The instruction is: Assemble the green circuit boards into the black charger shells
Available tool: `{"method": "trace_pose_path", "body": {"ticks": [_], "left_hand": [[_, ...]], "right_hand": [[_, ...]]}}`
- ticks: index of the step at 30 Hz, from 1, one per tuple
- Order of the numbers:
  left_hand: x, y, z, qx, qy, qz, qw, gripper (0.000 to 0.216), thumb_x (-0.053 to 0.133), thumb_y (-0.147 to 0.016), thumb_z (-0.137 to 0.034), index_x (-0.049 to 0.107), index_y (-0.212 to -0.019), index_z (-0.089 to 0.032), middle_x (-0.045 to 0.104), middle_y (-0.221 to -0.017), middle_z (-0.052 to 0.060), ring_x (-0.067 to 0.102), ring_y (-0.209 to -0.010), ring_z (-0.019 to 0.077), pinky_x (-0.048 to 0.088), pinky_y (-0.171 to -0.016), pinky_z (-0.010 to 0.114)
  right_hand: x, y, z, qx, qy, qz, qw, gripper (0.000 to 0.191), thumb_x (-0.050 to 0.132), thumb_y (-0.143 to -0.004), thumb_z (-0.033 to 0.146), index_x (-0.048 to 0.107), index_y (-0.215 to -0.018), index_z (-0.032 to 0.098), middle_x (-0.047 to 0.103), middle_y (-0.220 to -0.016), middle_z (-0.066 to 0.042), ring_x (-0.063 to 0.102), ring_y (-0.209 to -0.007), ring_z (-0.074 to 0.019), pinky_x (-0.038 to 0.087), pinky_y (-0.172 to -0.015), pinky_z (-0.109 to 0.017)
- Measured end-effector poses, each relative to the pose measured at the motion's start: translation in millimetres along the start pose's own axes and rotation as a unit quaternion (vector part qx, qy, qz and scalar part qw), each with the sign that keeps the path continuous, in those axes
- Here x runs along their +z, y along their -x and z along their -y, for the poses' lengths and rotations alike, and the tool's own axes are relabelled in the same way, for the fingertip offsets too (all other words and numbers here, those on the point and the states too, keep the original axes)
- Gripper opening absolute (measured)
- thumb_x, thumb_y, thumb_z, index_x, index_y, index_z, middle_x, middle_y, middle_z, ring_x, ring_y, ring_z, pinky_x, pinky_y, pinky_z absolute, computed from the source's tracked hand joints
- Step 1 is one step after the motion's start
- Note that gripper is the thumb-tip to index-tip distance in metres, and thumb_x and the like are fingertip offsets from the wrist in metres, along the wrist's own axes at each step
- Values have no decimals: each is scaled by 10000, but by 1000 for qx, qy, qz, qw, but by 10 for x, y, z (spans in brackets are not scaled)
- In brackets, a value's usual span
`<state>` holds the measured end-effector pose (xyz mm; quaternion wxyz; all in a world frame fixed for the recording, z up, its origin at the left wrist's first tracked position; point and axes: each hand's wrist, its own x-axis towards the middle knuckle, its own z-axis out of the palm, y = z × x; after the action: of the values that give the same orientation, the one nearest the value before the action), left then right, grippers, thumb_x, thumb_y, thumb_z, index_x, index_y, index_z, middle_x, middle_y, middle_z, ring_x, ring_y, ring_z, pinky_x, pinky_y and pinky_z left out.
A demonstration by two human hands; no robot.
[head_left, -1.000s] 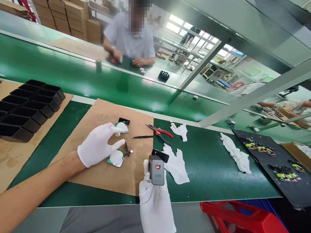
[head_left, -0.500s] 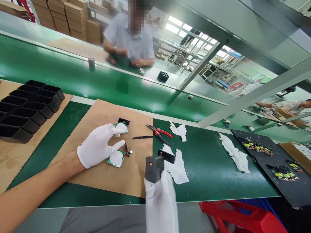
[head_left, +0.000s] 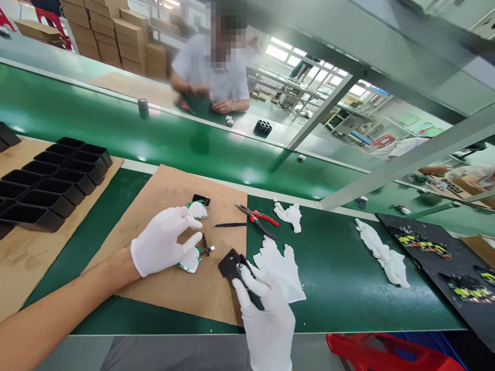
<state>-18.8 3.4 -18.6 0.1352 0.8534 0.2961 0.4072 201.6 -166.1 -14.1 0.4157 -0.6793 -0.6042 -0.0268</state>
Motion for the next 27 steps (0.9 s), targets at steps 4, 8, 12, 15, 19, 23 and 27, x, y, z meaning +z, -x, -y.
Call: {"method": "trace_pose_path", "body": {"ticks": [4,8,12,15,19,23,27], "left_hand": [[-21,1,-140,40,14,36,998,503,814,-787,-391,609,-1219,-234,722,-1073,93,726,-1001,315,589,-889,477],[13,-21,-282,-41,51,18,998,529,848,-740,-310,574,-1190,-257,740,-1033,51,756,-873,258,627,-757,383],[-68,-116,-249,-170,77,-37,982,277,784,-794,-240,595,-993,-281,718,-799,-50,716,-624,187,596,-569,308],[-203,-212,-132,-178,119,-39,976,332,804,-799,-227,651,-1089,-281,792,-944,-21,780,-797,231,650,-668,343],[-282,-281,-55,-182,230,-29,955,510,796,-800,-146,647,-1273,-269,795,-1199,46,766,-1079,284,665,-893,431],[-203,-290,-146,-252,299,1,920,582,841,-718,-119,678,-1258,-261,779,-1185,38,735,-1110,281,624,-977,429],[-102,-269,-261,-319,286,39,903,503,870,-657,-138,680,-1112,-238,724,-954,-24,709,-865,202,606,-840,352]], "right_hand": [[83,-348,218,103,-112,-60,987,251,787,-874,245,770,-1124,239,808,-1136,-78,790,-874,-215,671,-809,-347],[435,-577,605,232,-281,57,929,534,824,-777,211,699,-1296,196,819,-1091,-91,810,-837,-228,684,-740,-333],[555,-855,630,144,-298,184,926,538,726,-861,217,633,-1391,199,823,-1062,-68,794,-787,-189,659,-662,-289],[457,-1183,236,-20,-141,235,961,276,586,-976,247,752,-1196,234,823,-1080,-56,788,-944,-197,635,-894,-370],[480,-1512,-404,-70,-77,242,965,195,755,-751,158,817,-924,222,804,-1172,-132,706,-1207,-378,478,-1082,-629],[554,-1511,-643,-87,-78,252,961,45,716,-823,205,755,-825,226,825,-1035,-87,765,-1047,-307,568,-971,-516],[373,-1401,-468,-52,-75,241,966,95,639,-968,298,714,-969,239,793,-913,-33,758,-824,-211,610,-771,-343]]}}
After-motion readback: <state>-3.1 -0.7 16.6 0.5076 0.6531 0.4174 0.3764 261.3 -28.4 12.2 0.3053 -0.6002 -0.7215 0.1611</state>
